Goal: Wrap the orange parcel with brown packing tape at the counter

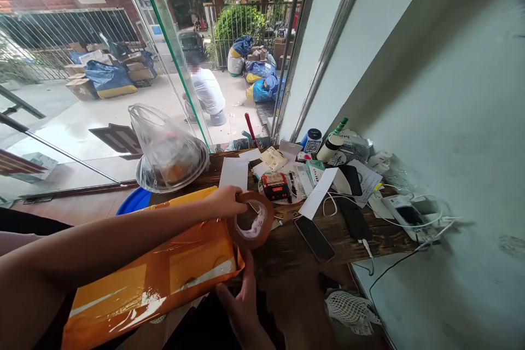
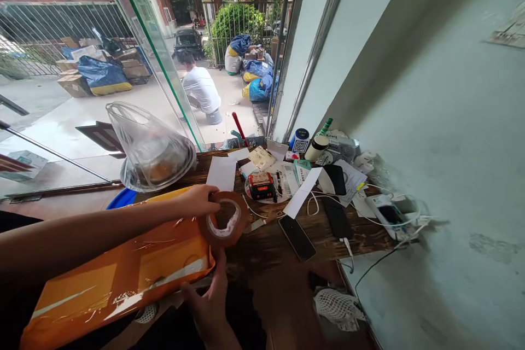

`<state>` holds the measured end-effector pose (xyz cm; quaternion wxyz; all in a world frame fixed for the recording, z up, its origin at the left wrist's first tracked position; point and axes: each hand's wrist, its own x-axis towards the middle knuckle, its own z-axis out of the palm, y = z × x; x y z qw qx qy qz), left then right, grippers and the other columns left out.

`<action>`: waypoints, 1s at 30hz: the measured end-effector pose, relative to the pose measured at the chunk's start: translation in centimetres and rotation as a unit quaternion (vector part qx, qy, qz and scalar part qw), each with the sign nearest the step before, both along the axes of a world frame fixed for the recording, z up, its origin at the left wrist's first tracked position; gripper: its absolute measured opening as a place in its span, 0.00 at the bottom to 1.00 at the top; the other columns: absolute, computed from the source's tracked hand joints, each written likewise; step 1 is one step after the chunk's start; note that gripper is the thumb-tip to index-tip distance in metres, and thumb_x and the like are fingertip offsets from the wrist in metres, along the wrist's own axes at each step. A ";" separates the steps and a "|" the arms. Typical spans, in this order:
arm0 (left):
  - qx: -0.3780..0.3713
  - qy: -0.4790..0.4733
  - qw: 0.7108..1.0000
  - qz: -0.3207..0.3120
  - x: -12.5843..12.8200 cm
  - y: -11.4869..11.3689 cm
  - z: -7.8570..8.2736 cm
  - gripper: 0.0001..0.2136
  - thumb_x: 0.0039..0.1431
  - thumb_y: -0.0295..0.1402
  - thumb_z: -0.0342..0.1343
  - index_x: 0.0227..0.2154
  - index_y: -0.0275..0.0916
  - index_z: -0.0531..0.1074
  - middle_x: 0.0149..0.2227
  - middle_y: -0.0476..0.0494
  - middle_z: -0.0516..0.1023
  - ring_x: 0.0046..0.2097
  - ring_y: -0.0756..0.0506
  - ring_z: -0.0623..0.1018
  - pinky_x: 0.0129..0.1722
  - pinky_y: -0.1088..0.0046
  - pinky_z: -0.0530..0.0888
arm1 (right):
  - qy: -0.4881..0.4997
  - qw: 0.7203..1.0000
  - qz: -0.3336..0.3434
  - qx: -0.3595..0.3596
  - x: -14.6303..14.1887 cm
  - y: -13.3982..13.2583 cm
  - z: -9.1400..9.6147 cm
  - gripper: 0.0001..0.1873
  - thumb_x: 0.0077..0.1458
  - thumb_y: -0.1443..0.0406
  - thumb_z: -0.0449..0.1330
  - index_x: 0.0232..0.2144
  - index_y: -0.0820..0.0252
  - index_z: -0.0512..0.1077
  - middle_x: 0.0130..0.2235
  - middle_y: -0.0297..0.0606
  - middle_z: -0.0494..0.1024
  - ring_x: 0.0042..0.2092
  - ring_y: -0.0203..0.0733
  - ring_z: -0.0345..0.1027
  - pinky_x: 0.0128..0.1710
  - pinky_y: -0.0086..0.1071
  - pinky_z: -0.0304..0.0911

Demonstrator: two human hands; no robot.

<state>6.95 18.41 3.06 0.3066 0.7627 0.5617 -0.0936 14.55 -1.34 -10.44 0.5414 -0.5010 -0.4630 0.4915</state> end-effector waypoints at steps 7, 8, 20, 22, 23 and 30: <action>0.105 0.024 0.993 -0.054 -3.2 9.2 3.0 0.23 0.46 0.31 0.57 0.49 0.39 0.74 0.41 0.46 0.80 0.43 0.43 0.77 0.42 0.74 0.70 | -0.112 0.993 0.019 0.040 0.6 1.3 1.9 0.36 0.54 0.54 0.59 0.62 0.56 0.54 0.53 0.46 0.71 0.52 0.53 0.69 0.48 0.41 0.70; 0.101 0.028 0.992 -0.063 -3.5 10.1 3.0 0.22 0.46 0.31 0.57 0.47 0.39 0.76 0.41 0.46 0.80 0.43 0.43 0.77 0.42 0.74 0.70 | -0.142 0.989 0.013 0.045 0.5 1.4 1.6 0.35 0.55 0.55 0.58 0.62 0.56 0.54 0.54 0.47 0.70 0.53 0.53 0.68 0.49 0.42 0.69; 0.023 -0.007 0.993 -0.120 -9.2 15.5 -1.2 0.21 0.36 0.23 0.55 0.38 0.40 0.80 0.39 0.49 0.80 0.42 0.45 0.75 0.42 0.77 0.70 | -0.252 0.966 0.032 0.050 1.5 1.5 -0.7 0.35 0.52 0.63 0.59 0.62 0.51 0.57 0.51 0.46 0.74 0.44 0.55 0.75 0.35 0.39 0.76; 0.010 -0.016 0.993 -0.117 -9.7 15.5 -1.6 0.22 0.37 0.24 0.54 0.39 0.39 0.79 0.40 0.49 0.79 0.43 0.46 0.75 0.44 0.78 0.69 | -0.253 0.963 0.082 0.038 2.6 3.5 0.1 0.31 0.51 0.62 0.60 0.58 0.50 0.61 0.46 0.42 0.78 0.39 0.51 0.77 0.31 0.36 0.75; 0.003 -0.019 0.993 -0.116 -9.9 15.5 -1.7 0.22 0.38 0.24 0.54 0.39 0.39 0.79 0.40 0.49 0.79 0.43 0.46 0.75 0.44 0.78 0.69 | -0.261 0.959 0.106 0.038 3.1 5.1 0.7 0.29 0.52 0.61 0.61 0.57 0.51 0.63 0.45 0.41 0.79 0.39 0.50 0.77 0.32 0.35 0.75; -0.080 -0.036 0.992 -0.095 -12.5 15.1 -2.2 0.26 0.37 0.23 0.55 0.45 0.40 0.75 0.43 0.46 0.79 0.42 0.44 0.76 0.40 0.75 0.72 | -0.191 0.946 0.251 0.072 0.9 18.9 4.2 0.39 0.52 0.58 0.62 0.63 0.57 0.55 0.63 0.48 0.62 0.63 0.53 0.58 0.58 0.48 0.62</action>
